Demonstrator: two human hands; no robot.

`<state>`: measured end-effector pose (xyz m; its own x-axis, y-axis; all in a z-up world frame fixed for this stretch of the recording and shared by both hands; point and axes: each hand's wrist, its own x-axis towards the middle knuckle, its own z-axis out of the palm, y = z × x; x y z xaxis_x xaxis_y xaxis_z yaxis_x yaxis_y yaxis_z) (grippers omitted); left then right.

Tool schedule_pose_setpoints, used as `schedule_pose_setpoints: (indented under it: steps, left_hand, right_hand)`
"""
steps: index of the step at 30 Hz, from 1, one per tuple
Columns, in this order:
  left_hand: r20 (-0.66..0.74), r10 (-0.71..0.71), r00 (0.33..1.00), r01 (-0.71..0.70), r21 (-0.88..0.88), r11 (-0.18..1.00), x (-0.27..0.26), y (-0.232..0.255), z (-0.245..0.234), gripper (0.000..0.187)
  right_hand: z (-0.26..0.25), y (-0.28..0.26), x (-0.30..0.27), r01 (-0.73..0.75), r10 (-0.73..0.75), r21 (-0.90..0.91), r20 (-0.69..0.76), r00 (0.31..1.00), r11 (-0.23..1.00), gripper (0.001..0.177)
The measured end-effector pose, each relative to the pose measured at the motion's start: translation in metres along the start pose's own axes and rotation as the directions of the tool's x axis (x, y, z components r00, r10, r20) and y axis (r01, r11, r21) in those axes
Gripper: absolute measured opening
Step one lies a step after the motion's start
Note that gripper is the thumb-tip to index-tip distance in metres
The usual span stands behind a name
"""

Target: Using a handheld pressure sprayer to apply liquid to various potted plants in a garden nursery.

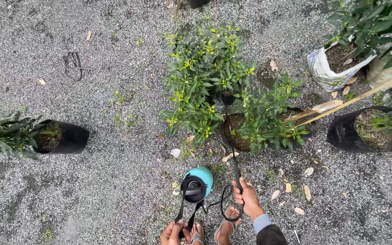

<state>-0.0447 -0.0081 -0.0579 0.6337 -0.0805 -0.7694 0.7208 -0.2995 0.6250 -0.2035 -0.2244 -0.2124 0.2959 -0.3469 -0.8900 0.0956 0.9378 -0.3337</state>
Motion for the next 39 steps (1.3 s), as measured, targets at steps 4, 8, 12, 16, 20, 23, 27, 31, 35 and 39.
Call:
schedule_pose_setpoints:
  steps: [4, 8, 12, 16, 20, 23, 27, 31, 35, 39]
  left_hand:
    - [0.060, 0.012, 0.998, -0.011, -0.005, 1.000, -0.004, 0.002, -0.002, 0.032]
    - [0.187, 0.084, 0.979, -0.087, 0.009, 0.996, -0.003, -0.001, -0.011, 0.031]
    - [0.223, 0.081, 0.971, -0.096, 0.056, 0.994, -0.018, 0.017, -0.013, 0.025]
    - [0.277, 0.099, 0.956, -0.124, 0.075, 0.989, -0.019, 0.021, -0.033, 0.028]
    - [0.305, 0.039, 0.951, -0.098, 0.180, 0.979, -0.022, 0.034, -0.048, 0.024]
    - [0.352, 0.049, 0.935, -0.126, 0.198, 0.972, -0.015, 0.035, -0.060, 0.024]
    - [0.388, 0.029, 0.921, -0.118, 0.209, 0.971, -0.008, 0.035, -0.074, 0.023]
    - [0.419, 0.029, 0.907, -0.149, 0.256, 0.955, -0.002, 0.033, -0.086, 0.021]
    - [0.460, -0.006, 0.888, -0.130, 0.265, 0.955, -0.002, 0.037, -0.086, 0.021]
    - [0.457, -0.001, 0.890, -0.186, 0.364, 0.912, -0.004, 0.037, -0.085, 0.027]
  right_hand:
    - [0.034, -0.022, -0.056, 0.292, -0.291, -0.195, 0.035, 0.956, 0.936, 0.039]
    - [0.075, -0.071, -0.076, 0.498, -0.662, -0.720, 0.072, 0.746, 0.483, 0.025]
    - [0.106, -0.111, -0.096, 0.345, -0.738, -0.927, 0.334, 0.586, -0.145, 0.029]
    - [0.103, -0.108, -0.102, 0.229, -0.790, -0.972, 0.178, 0.587, -0.048, 0.036]
    - [0.102, -0.100, -0.110, 0.184, -0.836, -0.983, 0.114, 0.536, -0.016, 0.035]
    - [0.089, -0.069, -0.138, 0.176, -0.799, -0.984, 0.108, 0.592, -0.003, 0.031]
    - [0.060, 0.002, -0.207, 0.316, -0.859, -0.949, 0.144, 0.492, 0.022, 0.026]
    - [0.022, 0.084, -0.254, 0.193, -0.716, -0.980, 0.105, 0.690, 0.042, 0.036]
    - [-0.003, 0.129, -0.250, 0.088, -0.755, -0.957, -0.159, 0.636, 0.276, 0.032]
    - [-0.029, 0.182, -0.230, 0.056, -0.663, -0.930, -0.216, 0.717, 0.364, 0.047]
